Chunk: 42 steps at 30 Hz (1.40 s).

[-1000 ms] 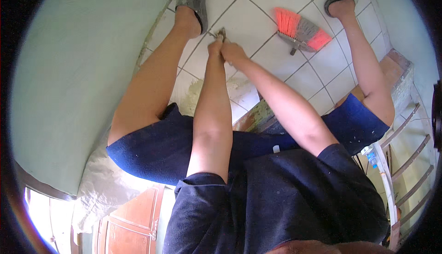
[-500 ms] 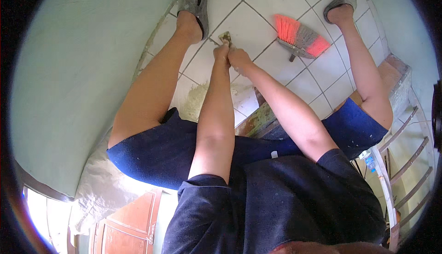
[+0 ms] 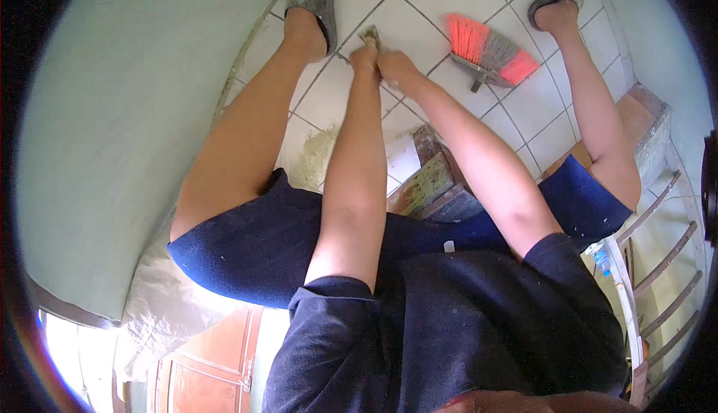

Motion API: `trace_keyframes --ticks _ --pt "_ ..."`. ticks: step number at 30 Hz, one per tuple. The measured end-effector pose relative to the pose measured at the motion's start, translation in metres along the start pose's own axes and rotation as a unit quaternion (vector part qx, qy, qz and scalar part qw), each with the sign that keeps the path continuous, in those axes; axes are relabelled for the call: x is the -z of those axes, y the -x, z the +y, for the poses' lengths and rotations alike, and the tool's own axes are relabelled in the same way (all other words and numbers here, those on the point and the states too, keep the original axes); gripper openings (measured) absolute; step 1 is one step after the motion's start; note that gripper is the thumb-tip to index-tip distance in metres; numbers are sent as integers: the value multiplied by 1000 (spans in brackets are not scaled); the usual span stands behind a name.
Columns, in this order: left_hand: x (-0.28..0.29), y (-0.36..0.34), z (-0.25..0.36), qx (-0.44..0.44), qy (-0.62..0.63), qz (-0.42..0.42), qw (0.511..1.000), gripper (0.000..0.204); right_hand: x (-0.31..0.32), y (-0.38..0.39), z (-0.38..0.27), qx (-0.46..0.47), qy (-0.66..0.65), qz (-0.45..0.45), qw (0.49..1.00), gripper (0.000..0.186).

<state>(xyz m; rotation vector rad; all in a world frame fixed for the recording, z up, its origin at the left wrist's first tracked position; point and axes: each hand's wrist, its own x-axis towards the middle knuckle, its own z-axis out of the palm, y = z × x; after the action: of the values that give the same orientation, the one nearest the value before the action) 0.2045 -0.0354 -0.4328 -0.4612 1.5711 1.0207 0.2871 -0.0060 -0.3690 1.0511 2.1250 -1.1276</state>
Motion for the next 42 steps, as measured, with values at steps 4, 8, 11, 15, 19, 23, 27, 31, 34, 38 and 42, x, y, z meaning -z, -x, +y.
trace_keyframes --ticks 4,8,11,15,19,23,27,31,34,38,42 --pt "4 -9 -7 8 19 11 1000 51 -7 5 5 5 -10 48 999 35" --pt "12 -9 -114 18 -122 4 992 62 -34 64 20 -62 -61 -6 996 37" --pt "6 -6 -175 -106 -405 40 907 62 -48 106 37 -159 -112 3 981 39" --pt "-16 -1 -166 -130 -362 -27 923 57 -47 105 55 -230 -175 27 957 42" --pt "-31 12 -140 -30 -213 -73 974 57 -51 90 66 -253 -264 39 930 44" --pt "-33 7 -144 -102 -402 18 910 47 -66 91 74 -193 -265 102 939 48" --pt "-36 0 -145 -77 -232 -64 967 67 -75 89 84 -261 -413 114 865 49" --pt "-37 24 -141 -90 -498 30 862 51 -78 88 88 -274 -356 60 891 54" --pt "-43 30 -130 -61 -380 5 923 56 -74 88 87 -307 -301 99 897 54" --pt "-43 23 -137 -9 -282 -30 959 60 -61 96 78 -311 -375 77 870 53" --pt "-27 7 -157 -119 -501 -19 857 57 -46 103 61 -305 -271 25 912 49"
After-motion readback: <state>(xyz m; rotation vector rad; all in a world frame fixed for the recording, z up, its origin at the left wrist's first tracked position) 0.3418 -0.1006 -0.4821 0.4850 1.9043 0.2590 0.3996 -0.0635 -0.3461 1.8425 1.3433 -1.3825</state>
